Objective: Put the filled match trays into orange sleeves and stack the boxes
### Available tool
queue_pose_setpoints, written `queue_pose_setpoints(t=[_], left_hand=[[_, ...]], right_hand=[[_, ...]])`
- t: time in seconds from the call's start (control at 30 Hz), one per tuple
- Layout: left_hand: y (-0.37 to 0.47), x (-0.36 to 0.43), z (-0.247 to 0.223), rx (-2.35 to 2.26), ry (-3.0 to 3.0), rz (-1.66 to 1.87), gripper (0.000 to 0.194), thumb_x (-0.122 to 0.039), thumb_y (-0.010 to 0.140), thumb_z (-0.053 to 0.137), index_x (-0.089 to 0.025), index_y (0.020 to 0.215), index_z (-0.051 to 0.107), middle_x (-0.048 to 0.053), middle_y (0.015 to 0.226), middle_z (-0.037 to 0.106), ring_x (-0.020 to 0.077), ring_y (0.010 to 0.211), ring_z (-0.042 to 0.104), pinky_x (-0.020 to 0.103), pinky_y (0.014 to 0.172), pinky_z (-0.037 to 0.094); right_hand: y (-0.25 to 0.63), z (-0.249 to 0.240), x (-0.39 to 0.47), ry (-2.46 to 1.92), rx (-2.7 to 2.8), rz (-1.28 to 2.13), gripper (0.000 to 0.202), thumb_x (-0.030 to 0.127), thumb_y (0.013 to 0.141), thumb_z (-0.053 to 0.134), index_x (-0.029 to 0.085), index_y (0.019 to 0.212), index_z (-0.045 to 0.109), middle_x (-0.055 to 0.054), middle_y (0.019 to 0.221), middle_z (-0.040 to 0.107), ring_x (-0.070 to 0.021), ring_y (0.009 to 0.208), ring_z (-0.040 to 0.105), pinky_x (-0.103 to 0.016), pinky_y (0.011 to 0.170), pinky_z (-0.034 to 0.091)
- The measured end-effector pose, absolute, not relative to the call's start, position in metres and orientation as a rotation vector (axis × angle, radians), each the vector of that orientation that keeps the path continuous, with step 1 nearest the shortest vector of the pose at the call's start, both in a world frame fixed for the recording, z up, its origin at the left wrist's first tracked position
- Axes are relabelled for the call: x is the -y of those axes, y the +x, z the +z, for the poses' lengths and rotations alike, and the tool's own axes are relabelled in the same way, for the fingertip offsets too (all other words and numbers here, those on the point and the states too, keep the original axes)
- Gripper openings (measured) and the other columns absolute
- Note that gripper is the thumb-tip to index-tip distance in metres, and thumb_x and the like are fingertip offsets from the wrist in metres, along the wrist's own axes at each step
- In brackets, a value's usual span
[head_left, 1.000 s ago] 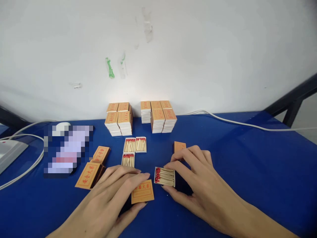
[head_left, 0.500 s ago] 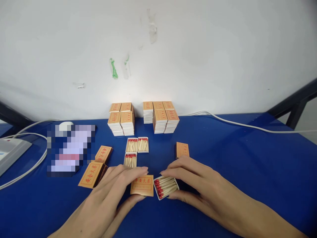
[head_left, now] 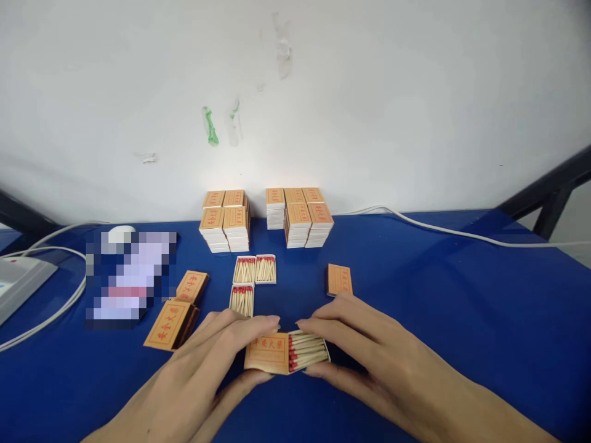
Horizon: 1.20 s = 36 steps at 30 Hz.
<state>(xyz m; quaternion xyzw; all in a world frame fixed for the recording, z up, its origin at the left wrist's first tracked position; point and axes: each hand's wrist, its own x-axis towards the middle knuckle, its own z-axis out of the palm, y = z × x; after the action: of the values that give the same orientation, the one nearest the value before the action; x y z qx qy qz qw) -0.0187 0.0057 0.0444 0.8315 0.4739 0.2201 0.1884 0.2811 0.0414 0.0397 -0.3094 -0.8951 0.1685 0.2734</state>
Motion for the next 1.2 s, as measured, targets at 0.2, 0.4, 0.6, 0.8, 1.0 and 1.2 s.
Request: queue_pose_setpoints(t=[0.2,0.4,0.6,0.8,1.0,1.2], left_hand=[[-0.025,-0.005,0.042,-1.345,2.393,0.610,0.044,-0.045,0.116,0.062,-0.044,0.159,0.052,-0.001,0.138,0.081,0.0246,0.121,0.084,0.038,0.103,0.073],[-0.023,-0.007,0.039,-1.352,2.361,0.652,0.044,-0.048,0.115,0.064,-0.046,0.158,0.052,-0.004,0.139,0.080,0.0225,0.123,0.083,0.035,0.106,0.072],[-0.017,-0.006,0.043,-1.319,2.304,0.702,0.041,-0.045,0.116,0.063,-0.045,0.156,0.052,-0.003,0.134,0.081,0.0200,0.116,0.084,0.027,0.095,0.074],[-0.020,-0.003,0.037,-1.369,2.326,0.733,0.041,-0.046,0.114,0.065,-0.043,0.153,0.054,-0.003,0.134,0.083,0.0231,0.120,0.084,0.031,0.096,0.075],[-0.024,-0.004,0.036,-1.448,2.353,0.723,0.049,-0.055,0.107,0.075,-0.044,0.151,0.056,-0.006,0.136,0.084,0.0248,0.126,0.084,0.045,0.116,0.065],[-0.021,-0.005,0.042,-1.427,2.292,0.785,0.048,-0.053,0.106,0.077,-0.047,0.150,0.057,-0.008,0.135,0.084,0.0192,0.123,0.085,0.036,0.118,0.063]], right_hand=[[0.279,0.042,-0.039,-0.834,2.371,0.390,0.026,0.031,0.116,0.063,0.017,0.136,0.072,-0.012,0.119,0.078,-0.0227,0.106,0.078,-0.035,0.093,0.070],[0.277,0.043,-0.038,-0.833,2.359,0.340,0.024,0.029,0.117,0.061,0.017,0.136,0.069,-0.011,0.119,0.078,-0.0214,0.106,0.077,-0.034,0.093,0.069],[0.279,0.040,-0.038,-0.798,2.355,0.386,0.027,0.026,0.114,0.068,0.017,0.139,0.066,-0.010,0.119,0.076,-0.0204,0.105,0.074,-0.034,0.093,0.068],[0.281,0.041,-0.040,-0.753,2.388,0.349,0.030,0.025,0.114,0.067,0.016,0.143,0.066,-0.011,0.119,0.075,-0.0198,0.103,0.073,-0.033,0.092,0.066],[0.279,0.043,-0.041,-0.730,2.403,0.200,0.024,0.025,0.118,0.061,0.021,0.139,0.072,-0.008,0.113,0.075,-0.0161,0.094,0.071,-0.028,0.080,0.063],[0.281,0.039,-0.038,-0.707,2.415,0.136,0.023,0.021,0.116,0.063,0.021,0.137,0.074,-0.008,0.114,0.074,-0.0161,0.093,0.066,-0.028,0.078,0.057]])
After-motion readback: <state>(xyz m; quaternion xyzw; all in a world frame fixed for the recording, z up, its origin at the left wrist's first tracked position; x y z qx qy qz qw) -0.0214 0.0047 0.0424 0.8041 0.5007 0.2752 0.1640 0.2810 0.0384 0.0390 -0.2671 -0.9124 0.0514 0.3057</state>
